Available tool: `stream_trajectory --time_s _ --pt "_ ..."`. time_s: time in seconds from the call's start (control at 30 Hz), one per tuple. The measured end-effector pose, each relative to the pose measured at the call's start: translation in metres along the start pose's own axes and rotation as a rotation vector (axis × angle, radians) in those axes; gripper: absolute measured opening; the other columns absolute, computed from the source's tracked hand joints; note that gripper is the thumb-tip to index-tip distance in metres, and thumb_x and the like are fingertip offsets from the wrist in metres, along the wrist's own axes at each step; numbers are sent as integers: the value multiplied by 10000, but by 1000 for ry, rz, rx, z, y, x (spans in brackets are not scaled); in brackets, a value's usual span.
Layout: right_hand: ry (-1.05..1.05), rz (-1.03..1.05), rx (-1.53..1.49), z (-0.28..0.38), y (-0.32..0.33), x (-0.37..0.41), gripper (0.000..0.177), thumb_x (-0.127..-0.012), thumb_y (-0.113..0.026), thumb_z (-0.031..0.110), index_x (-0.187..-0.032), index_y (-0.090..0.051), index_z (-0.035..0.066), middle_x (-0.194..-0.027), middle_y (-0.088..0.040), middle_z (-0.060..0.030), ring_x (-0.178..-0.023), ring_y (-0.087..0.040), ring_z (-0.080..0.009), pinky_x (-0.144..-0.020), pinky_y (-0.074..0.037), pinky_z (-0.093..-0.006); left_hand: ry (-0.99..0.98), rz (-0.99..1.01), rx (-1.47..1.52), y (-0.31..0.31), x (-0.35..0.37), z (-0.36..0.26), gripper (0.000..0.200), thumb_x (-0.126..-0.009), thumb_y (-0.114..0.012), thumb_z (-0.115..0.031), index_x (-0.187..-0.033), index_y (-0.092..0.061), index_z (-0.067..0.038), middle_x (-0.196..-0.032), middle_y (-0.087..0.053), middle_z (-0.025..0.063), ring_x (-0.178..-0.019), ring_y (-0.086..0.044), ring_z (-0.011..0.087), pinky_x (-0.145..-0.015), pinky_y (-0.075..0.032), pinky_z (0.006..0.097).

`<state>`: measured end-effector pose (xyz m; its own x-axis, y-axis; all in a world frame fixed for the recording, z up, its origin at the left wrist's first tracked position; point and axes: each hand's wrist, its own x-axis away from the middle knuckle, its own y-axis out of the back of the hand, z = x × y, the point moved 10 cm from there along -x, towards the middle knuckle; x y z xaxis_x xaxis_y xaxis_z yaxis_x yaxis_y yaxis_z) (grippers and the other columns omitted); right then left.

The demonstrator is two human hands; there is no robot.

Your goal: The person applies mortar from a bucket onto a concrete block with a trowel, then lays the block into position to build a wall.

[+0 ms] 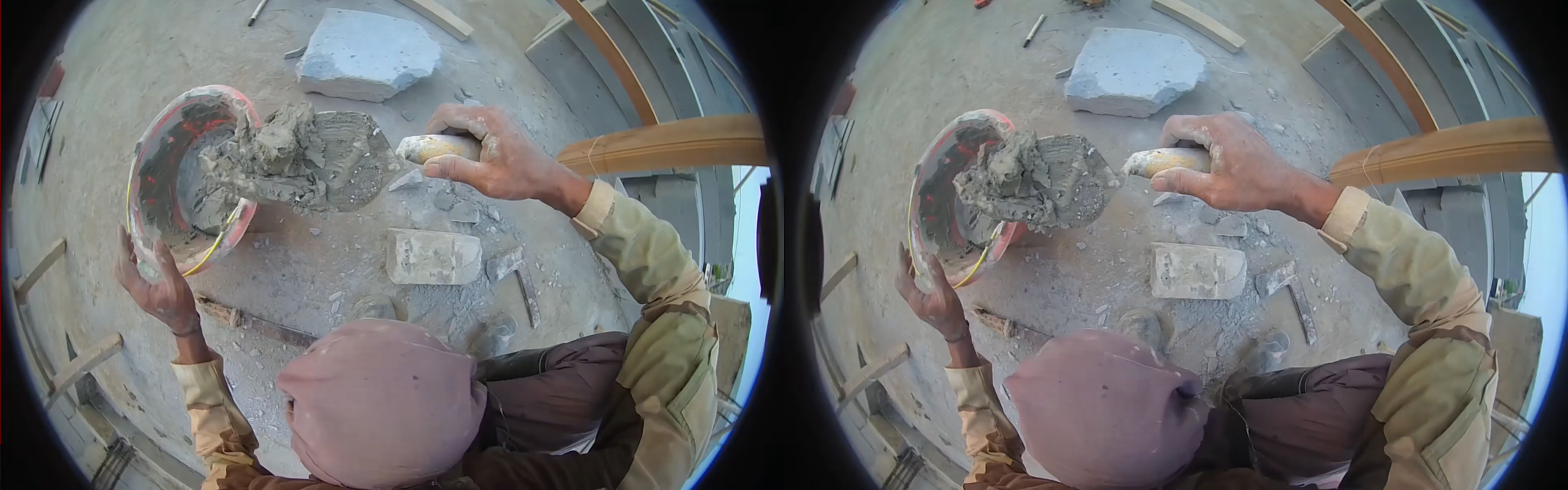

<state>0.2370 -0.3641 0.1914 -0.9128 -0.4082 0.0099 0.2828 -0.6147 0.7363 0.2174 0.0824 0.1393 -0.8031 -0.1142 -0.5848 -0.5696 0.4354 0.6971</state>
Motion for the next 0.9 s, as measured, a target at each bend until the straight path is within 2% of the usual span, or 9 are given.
stream_trajectory --time_s 0.07,0.17,0.33,0.43,0.57,0.67,0.7,0.77,0.9 --pt "-113 -31 23 -28 31 51 395 -914 -823 376 -1027 -730 9 -839 -711 -154 -755 -686 -268 -713 -522 -402 -72 254 495 -35 54 -83 705 -940 -780 -187 -1536 -483 43 -1485 -556 233 -1289 -584 362 -1130 -428 472" --pt "-250 -71 9 -60 49 141 429 -905 -829 398 -1059 -749 6 -860 -705 -137 -783 -667 -276 -744 -516 -406 -294 935 578 -115 155 -195 1152 -704 -945 -390 -1618 -366 7 -1572 -473 236 -1486 -420 427 -1256 -289 540" --pt "-585 -244 -146 -119 22 286 443 -906 -834 404 -1053 -737 -2 -919 -698 -130 -832 -652 -253 -777 -513 -389 -850 1152 334 -191 227 -311 1345 -630 -961 -522 -1645 -267 22 -1587 -435 241 -1504 -390 448 -1273 -211 644" --pt "-654 -403 -264 -142 -18 347 345 -930 -829 285 -1048 -721 -21 -959 -673 -62 -864 -610 -148 -769 -492 -351 -956 1306 -5 -223 241 -327 1331 -609 -965 -520 -1628 -302 21 -1514 -478 254 -1448 -453 450 -1254 -280 610" --pt "-825 -545 -631 -158 -72 389 271 -935 -828 226 -1033 -717 -1 -963 -649 -19 -807 -599 -101 -688 -488 -285 -946 1410 -34 -240 236 -319 1309 -599 -974 -501 -1609 -325 23 -1422 -529 253 -1374 -524 440 -1210 -373 562" --pt "-785 -646 -705 -156 -71 406 290 -952 -830 243 -1064 -704 7 -904 -626 -3 -796 -589 -78 -665 -480 -276 -312 1717 678 -246 212 -302 1153 -713 -920 -452 -1602 -351 12 -1470 -559 226 -1373 -568 378 -1120 -478 521" --pt "-783 -656 -730 -156 -70 408 300 -961 -819 237 -1109 -688 12 -905 -629 -2 -806 -600 -79 -678 -492 -275 -318 1692 665 -244 222 -286 1153 -713 -920 -452 -1602 -351 12 -1470 -559 226 -1373 -568 378 -1120 -478 521" --pt "-661 -699 -764 -154 -60 394 312 -977 -798 232 -1159 -664 18 -910 -632 0 -819 -607 -78 -686 -500 -269 956 1609 1464 -244 244 -252 1053 -784 -876 -459 -1605 -374 -31 -1508 -560 204 -1377 -577 346 -1144 -480 508" --pt "-493 -682 -818 -151 -29 340 330 -1022 -727 216 -1264 -611 25 -963 -649 -12 -865 -622 -83 -732 -520 -262 1015 1175 2067 -254 193 -295 882 -877 -803 -441 -1589 -425 -83 -1503 -597 139 -1375 -585 356 -1165 -478 544"
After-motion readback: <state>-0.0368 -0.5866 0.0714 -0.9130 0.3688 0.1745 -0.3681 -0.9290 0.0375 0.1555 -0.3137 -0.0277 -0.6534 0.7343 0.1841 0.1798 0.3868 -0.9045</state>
